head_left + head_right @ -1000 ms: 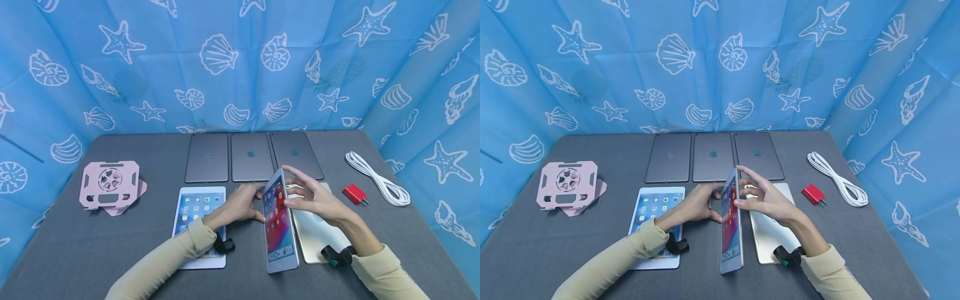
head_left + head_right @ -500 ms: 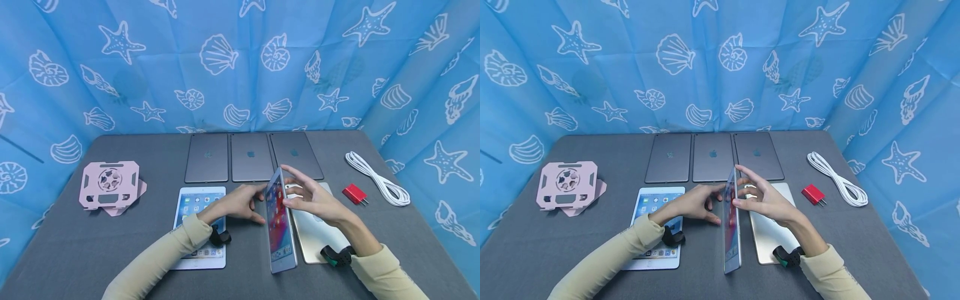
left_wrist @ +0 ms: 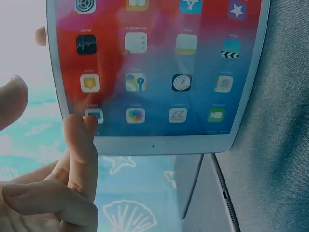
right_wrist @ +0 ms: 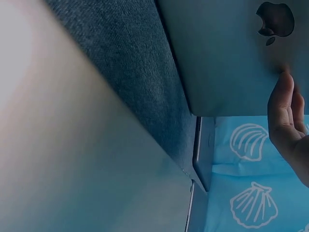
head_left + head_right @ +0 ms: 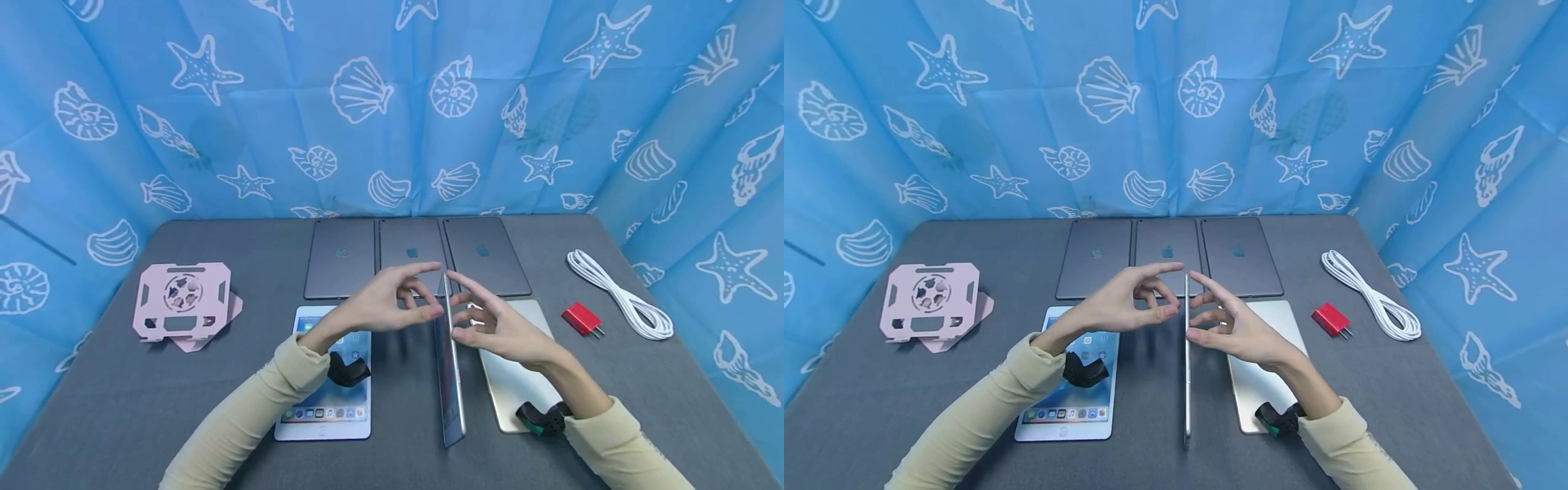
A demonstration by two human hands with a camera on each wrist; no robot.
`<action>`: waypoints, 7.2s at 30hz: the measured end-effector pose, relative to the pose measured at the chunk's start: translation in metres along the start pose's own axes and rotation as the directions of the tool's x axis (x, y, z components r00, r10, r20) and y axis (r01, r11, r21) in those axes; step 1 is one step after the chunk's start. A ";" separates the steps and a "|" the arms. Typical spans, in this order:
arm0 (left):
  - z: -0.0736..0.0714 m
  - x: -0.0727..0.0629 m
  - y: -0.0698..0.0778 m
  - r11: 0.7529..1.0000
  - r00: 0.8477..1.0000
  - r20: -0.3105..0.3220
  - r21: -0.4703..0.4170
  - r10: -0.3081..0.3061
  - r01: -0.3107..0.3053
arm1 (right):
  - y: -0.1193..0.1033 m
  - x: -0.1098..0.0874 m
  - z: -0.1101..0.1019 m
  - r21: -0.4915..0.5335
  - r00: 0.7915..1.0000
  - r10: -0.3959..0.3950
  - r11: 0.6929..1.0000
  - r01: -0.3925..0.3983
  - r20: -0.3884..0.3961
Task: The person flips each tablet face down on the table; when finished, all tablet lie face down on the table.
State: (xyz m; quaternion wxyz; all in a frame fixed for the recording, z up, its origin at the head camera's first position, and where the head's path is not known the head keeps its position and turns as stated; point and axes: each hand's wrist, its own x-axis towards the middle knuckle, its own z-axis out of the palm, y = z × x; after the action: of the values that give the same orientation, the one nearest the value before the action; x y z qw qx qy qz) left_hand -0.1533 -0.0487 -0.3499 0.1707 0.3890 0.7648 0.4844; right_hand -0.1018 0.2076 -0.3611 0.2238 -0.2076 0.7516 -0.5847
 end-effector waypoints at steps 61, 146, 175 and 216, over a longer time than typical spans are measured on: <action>-0.026 -0.034 -0.016 0.946 0.959 0.014 -0.157 -0.284 0.282 | 0.016 0.028 0.017 -0.421 0.955 0.296 0.869 -0.260 0.022; -0.001 -0.037 -0.062 0.931 0.950 -0.033 0.193 -0.309 0.310 | 0.005 0.034 0.017 -0.630 0.973 0.204 0.743 -0.224 -0.106; -0.077 -0.121 -0.067 0.891 0.925 -0.090 0.251 -0.369 0.379 | -0.018 0.088 0.066 -0.509 0.990 0.121 0.858 -0.066 0.076; -0.069 -0.150 -0.072 0.768 0.815 -0.187 0.271 -0.549 0.580 | -0.017 0.125 0.100 -0.609 0.958 0.287 0.763 -0.218 0.016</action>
State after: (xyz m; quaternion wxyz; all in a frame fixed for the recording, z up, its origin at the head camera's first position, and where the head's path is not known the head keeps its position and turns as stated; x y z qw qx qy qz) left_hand -0.1324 -0.2214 -0.3971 0.2065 0.1391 0.9208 0.3001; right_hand -0.1452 0.0536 -0.3783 0.2636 -0.1960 0.9056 -0.2685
